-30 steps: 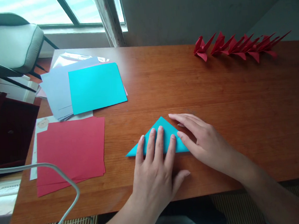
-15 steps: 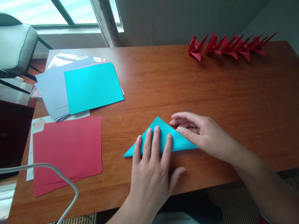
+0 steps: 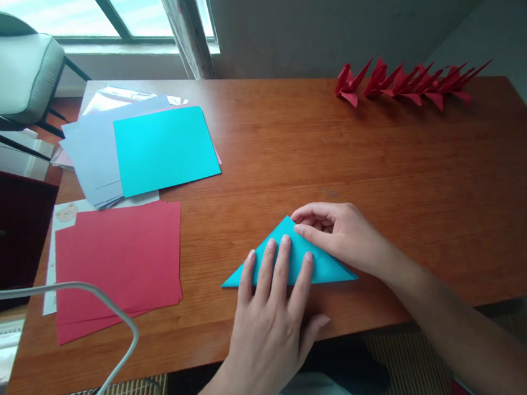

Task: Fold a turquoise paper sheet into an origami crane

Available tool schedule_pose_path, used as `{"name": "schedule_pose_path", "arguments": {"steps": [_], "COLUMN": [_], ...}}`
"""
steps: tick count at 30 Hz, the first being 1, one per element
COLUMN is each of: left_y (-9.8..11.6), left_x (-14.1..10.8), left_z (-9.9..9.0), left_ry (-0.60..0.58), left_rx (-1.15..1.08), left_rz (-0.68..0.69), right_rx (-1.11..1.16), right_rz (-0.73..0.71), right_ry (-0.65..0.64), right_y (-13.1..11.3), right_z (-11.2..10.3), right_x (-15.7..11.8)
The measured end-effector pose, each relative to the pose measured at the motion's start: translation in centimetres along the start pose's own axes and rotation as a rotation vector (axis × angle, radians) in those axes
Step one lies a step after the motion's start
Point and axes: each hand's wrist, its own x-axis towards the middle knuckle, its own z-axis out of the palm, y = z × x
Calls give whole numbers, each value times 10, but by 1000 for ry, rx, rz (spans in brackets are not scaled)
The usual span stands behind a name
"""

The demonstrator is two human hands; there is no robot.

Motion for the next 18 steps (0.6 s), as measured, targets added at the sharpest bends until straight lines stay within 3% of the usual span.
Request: {"name": "schedule_pose_path", "arguments": {"steps": [7,18], "left_y": [0,3], "left_x": [2,7], "left_z": [0,-2], "left_ry": [-12,-17], "left_rx": [16,16], "left_rz": [0,-24], "right_rx": [-298,-332], "right_rz": [-154,-166], "right_ry": [109,113], "right_y": [0,1], "right_z": [4,4], "right_x": [-1,1]}}
